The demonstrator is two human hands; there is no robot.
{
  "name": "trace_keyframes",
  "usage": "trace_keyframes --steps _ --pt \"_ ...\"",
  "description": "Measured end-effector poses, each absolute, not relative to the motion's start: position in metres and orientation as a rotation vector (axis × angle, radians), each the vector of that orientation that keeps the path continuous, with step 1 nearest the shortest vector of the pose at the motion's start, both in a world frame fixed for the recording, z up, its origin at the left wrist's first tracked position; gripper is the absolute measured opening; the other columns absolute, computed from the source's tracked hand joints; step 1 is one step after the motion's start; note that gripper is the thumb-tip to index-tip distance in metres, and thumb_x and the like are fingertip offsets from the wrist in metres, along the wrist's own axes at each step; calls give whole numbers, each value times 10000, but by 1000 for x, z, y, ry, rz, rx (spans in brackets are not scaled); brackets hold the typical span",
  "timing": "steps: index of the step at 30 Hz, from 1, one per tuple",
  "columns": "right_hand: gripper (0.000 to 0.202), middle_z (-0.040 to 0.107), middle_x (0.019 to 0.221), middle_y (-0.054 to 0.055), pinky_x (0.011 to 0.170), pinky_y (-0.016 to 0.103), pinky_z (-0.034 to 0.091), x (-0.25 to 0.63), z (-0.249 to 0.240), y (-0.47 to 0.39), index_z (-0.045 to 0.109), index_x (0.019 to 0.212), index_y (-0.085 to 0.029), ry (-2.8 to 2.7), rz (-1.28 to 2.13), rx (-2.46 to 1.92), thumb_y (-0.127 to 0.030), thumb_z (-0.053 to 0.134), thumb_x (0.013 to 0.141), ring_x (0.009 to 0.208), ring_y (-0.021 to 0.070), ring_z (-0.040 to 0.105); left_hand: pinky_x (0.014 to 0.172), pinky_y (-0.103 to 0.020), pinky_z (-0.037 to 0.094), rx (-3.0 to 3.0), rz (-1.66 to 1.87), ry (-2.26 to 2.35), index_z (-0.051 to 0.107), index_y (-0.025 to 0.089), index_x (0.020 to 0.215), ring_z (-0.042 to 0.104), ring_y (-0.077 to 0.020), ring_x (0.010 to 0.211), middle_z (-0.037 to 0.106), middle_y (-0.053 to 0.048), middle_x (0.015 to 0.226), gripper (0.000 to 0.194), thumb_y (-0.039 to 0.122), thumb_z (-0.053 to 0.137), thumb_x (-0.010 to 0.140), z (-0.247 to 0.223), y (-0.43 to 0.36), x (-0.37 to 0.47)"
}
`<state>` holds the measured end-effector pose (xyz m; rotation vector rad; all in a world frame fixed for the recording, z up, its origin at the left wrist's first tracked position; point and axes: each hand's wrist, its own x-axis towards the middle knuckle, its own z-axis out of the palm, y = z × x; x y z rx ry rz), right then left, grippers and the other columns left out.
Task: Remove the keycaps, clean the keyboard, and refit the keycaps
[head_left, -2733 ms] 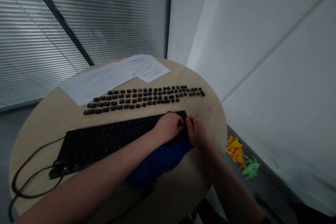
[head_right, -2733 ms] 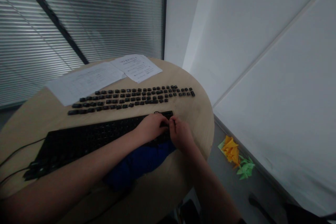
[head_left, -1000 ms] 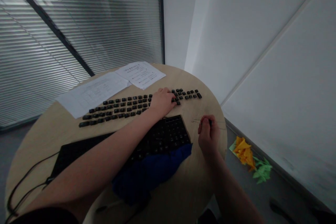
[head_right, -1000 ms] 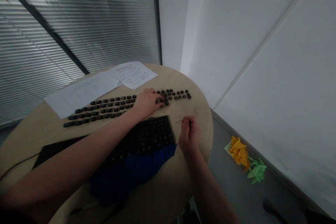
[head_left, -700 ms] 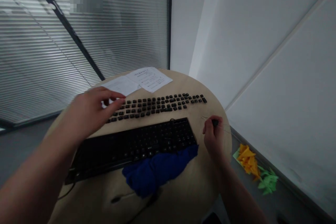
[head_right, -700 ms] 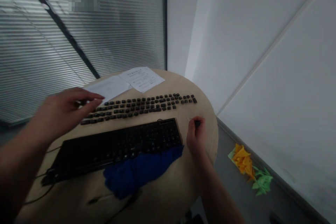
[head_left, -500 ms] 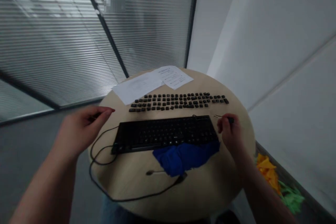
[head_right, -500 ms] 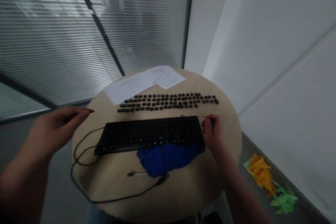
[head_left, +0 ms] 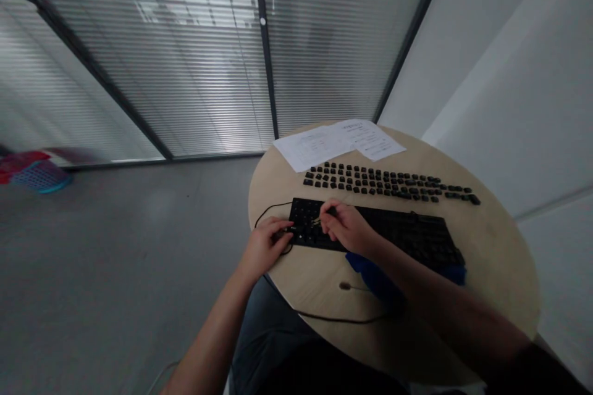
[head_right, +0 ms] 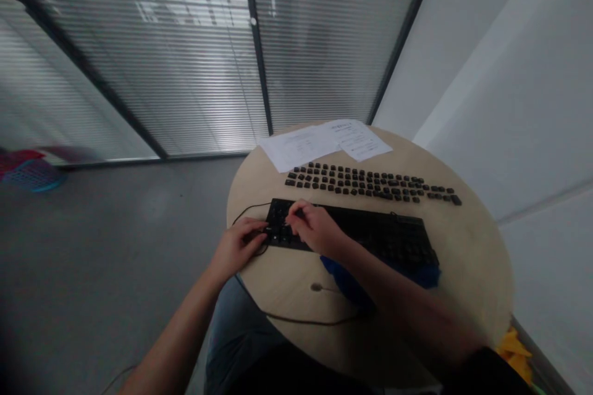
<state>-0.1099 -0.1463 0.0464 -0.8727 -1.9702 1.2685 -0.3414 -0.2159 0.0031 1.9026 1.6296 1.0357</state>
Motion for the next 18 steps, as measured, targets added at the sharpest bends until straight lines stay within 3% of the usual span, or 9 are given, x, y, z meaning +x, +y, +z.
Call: trace_keyframes --steps 8,18 --pt "165 608 583 -67 451 201 390 -145 1 -128 534 930 -214 -2033 1300 -937 -375 531 962 422 101 518 931 -353 533 1789 931 1658 743 189 1063 682 -204 997 742 -73 1069 208 181 625 891 1 -208 -345" --pt "106 600 602 -40 561 244 378 -144 11 -136 564 886 -226 -2374 1058 -844 -306 563 955 512 131 554 885 -347 541 1797 924 1611 758 197 1067 682 -211 977 730 -67 1032 219 150 663 875 -2 -207 -348"
